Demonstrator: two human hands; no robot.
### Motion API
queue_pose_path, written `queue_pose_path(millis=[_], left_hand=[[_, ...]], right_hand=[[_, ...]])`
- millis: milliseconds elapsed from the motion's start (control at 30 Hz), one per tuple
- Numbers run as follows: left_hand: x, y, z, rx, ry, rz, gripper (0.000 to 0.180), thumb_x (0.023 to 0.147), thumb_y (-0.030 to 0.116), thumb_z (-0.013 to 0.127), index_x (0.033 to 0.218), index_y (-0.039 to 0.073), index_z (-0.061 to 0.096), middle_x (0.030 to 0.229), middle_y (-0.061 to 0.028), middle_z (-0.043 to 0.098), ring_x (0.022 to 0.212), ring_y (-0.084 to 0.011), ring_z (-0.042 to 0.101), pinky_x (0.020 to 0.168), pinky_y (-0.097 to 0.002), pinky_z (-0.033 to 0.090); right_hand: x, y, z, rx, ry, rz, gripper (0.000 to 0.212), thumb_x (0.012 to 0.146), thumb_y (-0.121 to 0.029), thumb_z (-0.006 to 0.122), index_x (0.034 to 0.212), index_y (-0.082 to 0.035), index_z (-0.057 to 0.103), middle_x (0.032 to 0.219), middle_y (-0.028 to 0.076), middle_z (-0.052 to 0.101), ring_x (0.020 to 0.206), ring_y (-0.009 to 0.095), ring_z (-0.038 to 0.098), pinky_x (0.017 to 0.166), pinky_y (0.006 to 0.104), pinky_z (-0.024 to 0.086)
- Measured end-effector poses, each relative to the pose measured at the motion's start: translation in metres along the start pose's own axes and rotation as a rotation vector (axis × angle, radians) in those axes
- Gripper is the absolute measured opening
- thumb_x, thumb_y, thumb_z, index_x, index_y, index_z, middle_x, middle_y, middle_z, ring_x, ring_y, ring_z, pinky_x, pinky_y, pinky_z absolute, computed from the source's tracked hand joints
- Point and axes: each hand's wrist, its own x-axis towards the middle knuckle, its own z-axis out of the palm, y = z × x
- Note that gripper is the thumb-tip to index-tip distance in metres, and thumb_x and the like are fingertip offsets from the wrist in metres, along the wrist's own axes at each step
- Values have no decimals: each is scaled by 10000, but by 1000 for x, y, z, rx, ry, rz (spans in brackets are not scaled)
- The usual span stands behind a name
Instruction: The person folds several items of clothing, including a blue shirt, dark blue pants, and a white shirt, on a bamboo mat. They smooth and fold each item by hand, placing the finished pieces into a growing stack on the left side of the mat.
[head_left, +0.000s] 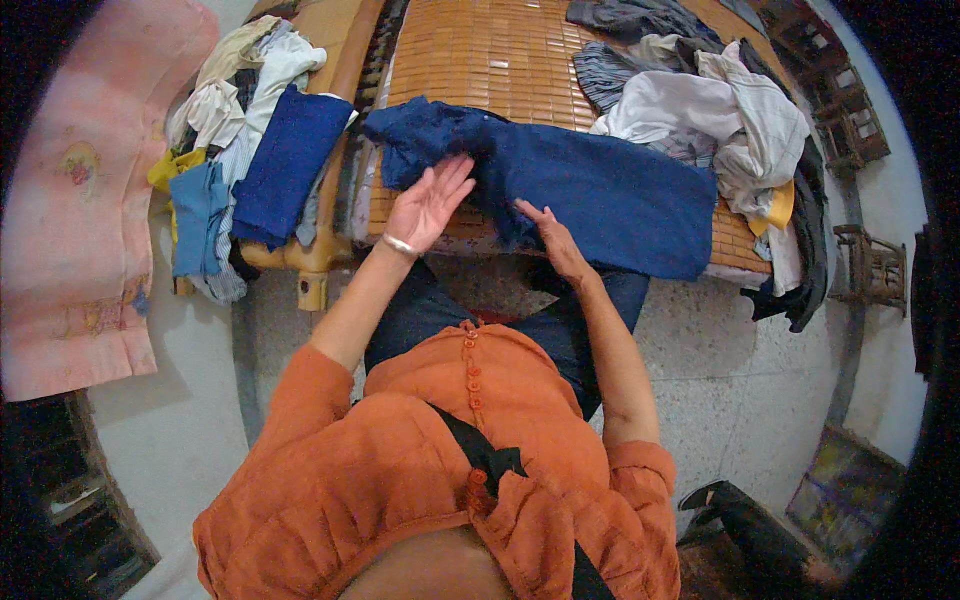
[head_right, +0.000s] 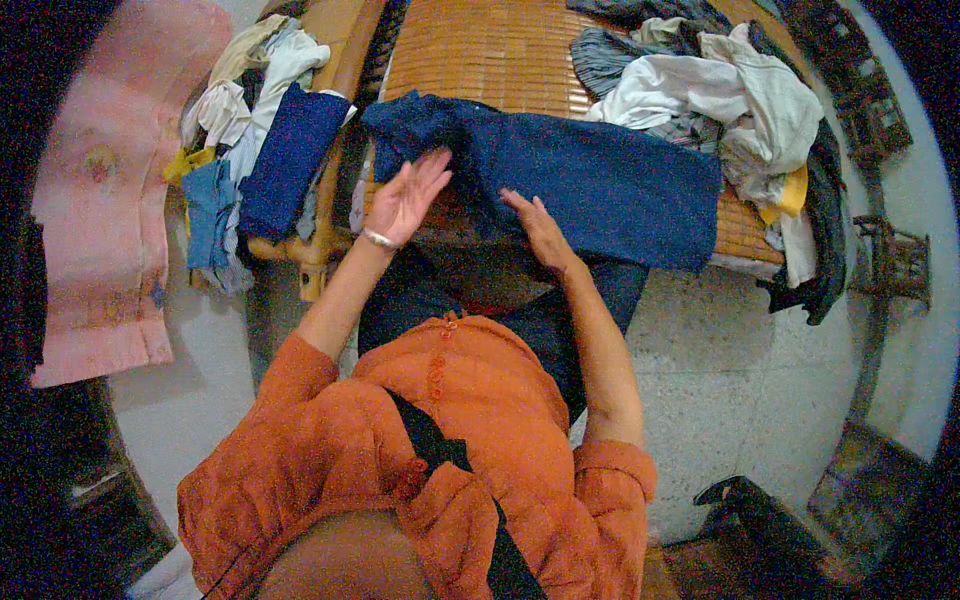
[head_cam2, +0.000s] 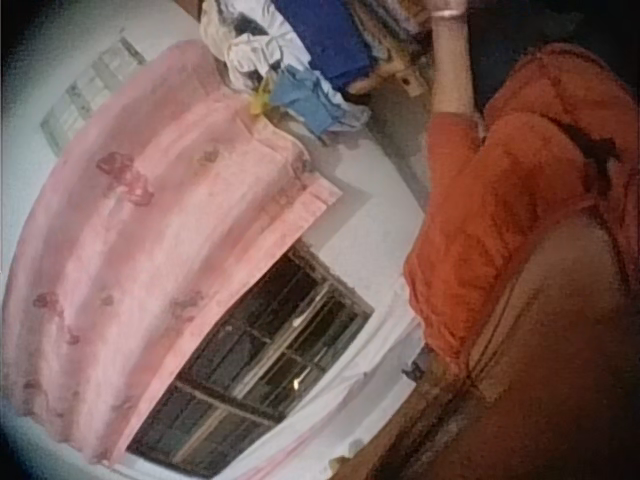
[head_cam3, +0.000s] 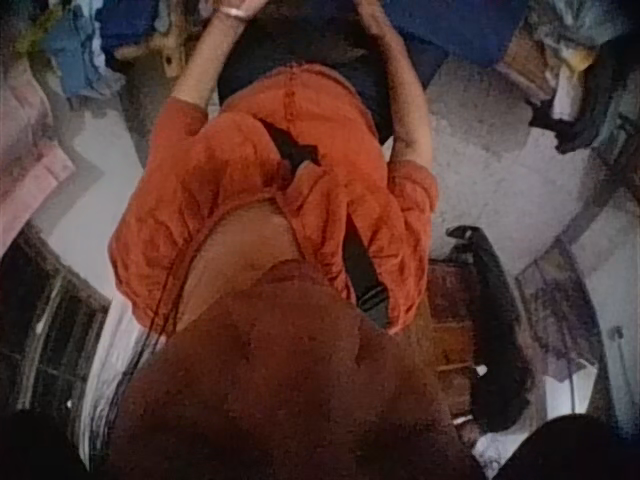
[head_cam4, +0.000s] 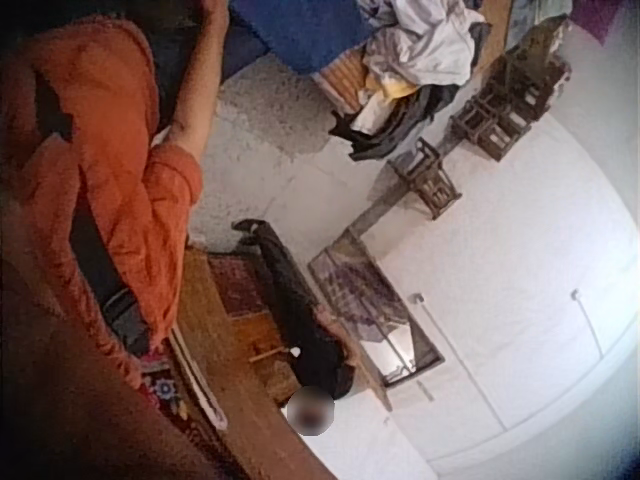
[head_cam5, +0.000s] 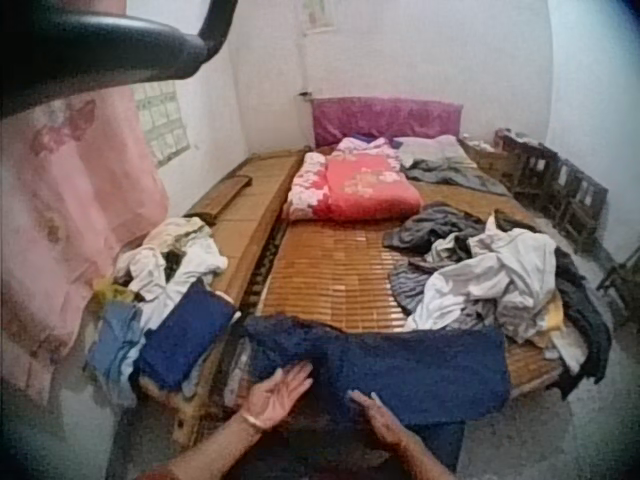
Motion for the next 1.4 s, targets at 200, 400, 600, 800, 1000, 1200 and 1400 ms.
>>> queue_pose_path(millis=[200, 400, 600, 800, 1000, 1200, 1400], left_hand=[[22, -16, -21, 205, 199, -87, 644, 835, 312, 577, 1346, 99, 248, 1383, -163, 244, 1255, -308, 301, 1008, -449, 305], [12, -13, -74, 512, 588, 5, 360, 820, 222, 608, 1112, 60, 473, 974, -91, 557, 905, -211, 555, 844, -372, 457], [26, 22, -105, 1076, 1016, 337, 559, 717, 312, 709, 1104, -1, 453, 1065, -150, 520, 959, -240, 525, 862, -335, 423], [55, 50, -102, 1162, 1111, 313, 853, 644, 382, 743, 1255, -56, 341, 1250, -217, 420, 1129, -310, 435, 940, -375, 361], [47, 50, -55, 874, 914, 188, 575, 679, 71, 681, 1200, 10, 446, 1119, -122, 538, 1016, -255, 521, 886, -380, 427], [11, 63, -114, 486, 798, 229, 465, 720, 39, 635, 1152, 25, 461, 1058, -88, 556, 965, -254, 533, 847, -398, 448], [22, 72, -69, 649, 684, -65, 510, 730, 172, 704, 1158, 45, 457, 1087, -100, 557, 964, -257, 560, 808, -421, 477]], right_hand=[[-5, -8, 1, 447, 368, 157, 841, 818, -279, 617, 1395, -57, 46, 1289, 258, 356, 1100, 276, 484, 922, 350, 390], [7, 0, 11, 105, 518, 227, 893, 703, -140, 703, 1381, -42, 129, 1167, 203, 479, 847, 213, 580, 722, 317, 478], [10, -4, 16, -198, 636, 348, 683, 694, -54, 611, 1307, -42, 311, 1118, 172, 504, 840, 258, 558, 752, 361, 453], [16, -52, 28, -709, 580, -362, 559, 715, -10, 560, 1248, -20, 393, 1237, 185, 431, 1145, 337, 400, 970, 412, 310], [25, -15, 54, -881, 239, -142, 589, 771, -208, 590, 1276, -20, 353, 1333, 188, 336, 1242, 340, 309, 1028, 438, 250], [16, -5, 53, -847, 121, -204, 631, 779, -271, 596, 1286, -6, 330, 1369, 208, 275, 1274, 351, 254, 1041, 448, 216], [14, -2, 52, -780, 139, -112, 627, 791, -277, 578, 1303, -26, 318, 1373, 220, 258, 1277, 361, 242, 1046, 467, 188]])
